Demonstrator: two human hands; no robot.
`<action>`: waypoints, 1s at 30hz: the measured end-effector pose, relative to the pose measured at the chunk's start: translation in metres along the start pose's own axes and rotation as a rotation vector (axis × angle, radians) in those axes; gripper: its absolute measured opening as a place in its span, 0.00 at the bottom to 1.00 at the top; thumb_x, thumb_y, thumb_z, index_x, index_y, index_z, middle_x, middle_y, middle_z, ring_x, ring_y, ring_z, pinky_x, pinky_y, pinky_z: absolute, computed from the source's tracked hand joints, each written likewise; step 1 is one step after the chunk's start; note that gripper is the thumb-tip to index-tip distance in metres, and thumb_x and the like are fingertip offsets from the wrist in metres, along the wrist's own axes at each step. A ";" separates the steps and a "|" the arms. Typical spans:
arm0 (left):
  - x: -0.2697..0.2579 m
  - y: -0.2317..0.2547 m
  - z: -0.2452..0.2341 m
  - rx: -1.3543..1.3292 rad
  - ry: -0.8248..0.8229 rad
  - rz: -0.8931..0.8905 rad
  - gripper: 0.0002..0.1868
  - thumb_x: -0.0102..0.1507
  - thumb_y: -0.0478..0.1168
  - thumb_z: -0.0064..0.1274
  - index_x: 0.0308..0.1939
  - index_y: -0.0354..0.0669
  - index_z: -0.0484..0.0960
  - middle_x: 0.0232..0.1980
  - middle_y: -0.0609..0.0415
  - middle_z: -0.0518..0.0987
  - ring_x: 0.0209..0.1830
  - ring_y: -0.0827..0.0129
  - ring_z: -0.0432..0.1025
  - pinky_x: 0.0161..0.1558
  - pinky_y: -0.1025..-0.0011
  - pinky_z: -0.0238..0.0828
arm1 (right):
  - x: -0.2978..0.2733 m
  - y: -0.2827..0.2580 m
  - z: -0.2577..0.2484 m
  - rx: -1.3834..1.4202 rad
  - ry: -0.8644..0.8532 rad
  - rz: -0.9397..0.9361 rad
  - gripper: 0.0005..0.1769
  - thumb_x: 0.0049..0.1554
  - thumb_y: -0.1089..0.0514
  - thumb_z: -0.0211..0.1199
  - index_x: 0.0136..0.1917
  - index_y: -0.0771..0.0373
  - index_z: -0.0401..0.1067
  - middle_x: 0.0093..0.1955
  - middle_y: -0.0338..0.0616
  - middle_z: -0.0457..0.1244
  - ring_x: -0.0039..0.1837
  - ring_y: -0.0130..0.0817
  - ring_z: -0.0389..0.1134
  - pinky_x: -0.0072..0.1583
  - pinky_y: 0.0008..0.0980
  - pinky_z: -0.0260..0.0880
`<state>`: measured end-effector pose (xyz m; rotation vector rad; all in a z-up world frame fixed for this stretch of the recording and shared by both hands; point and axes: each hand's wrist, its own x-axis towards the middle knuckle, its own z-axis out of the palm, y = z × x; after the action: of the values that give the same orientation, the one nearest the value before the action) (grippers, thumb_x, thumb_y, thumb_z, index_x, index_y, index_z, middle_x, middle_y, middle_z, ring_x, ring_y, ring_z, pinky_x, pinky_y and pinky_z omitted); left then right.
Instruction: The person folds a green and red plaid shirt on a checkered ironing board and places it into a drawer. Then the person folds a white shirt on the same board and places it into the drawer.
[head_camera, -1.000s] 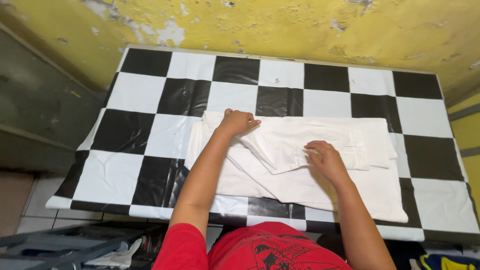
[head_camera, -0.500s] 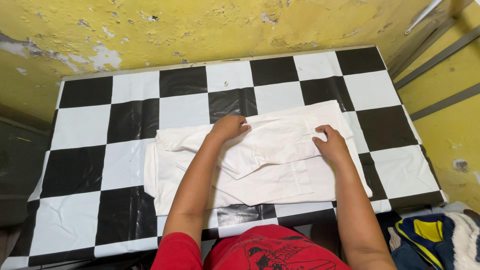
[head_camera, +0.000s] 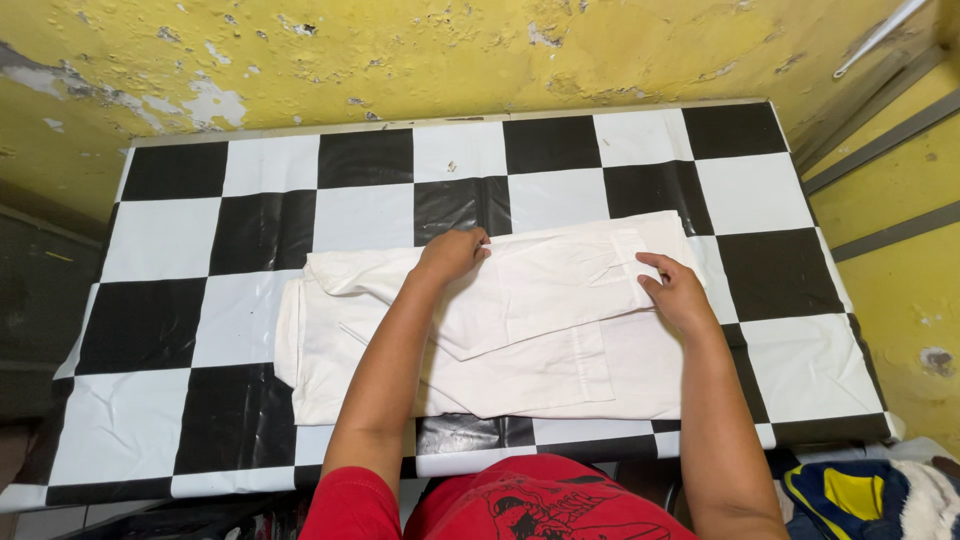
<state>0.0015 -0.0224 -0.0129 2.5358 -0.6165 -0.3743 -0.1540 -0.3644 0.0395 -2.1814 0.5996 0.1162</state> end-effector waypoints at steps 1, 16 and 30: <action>-0.001 -0.001 0.001 -0.007 -0.003 -0.008 0.14 0.65 0.49 0.54 0.50 0.47 0.81 0.44 0.51 0.85 0.47 0.54 0.78 0.47 0.56 0.73 | -0.002 0.001 0.001 -0.009 0.007 0.000 0.21 0.59 0.58 0.64 0.67 0.53 0.74 0.62 0.48 0.68 0.63 0.39 0.67 0.65 0.37 0.65; -0.020 -0.010 -0.013 -0.065 0.023 -0.015 0.15 0.65 0.50 0.55 0.51 0.48 0.81 0.44 0.49 0.85 0.47 0.54 0.78 0.47 0.57 0.73 | -0.034 -0.014 0.024 -0.316 0.159 -0.420 0.18 0.56 0.61 0.67 0.60 0.61 0.77 0.71 0.45 0.61 0.74 0.48 0.54 0.71 0.46 0.57; -0.092 -0.087 -0.061 -0.059 0.038 -0.276 0.15 0.65 0.53 0.55 0.49 0.50 0.84 0.42 0.48 0.85 0.45 0.55 0.78 0.49 0.59 0.73 | -0.102 -0.079 0.176 -0.260 -0.195 -1.093 0.20 0.48 0.64 0.66 0.56 0.58 0.77 0.59 0.45 0.66 0.64 0.46 0.64 0.66 0.48 0.60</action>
<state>-0.0242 0.1145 0.0055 2.5686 -0.2362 -0.4313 -0.1865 -0.1496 0.0133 -2.4094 -0.7832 -0.1869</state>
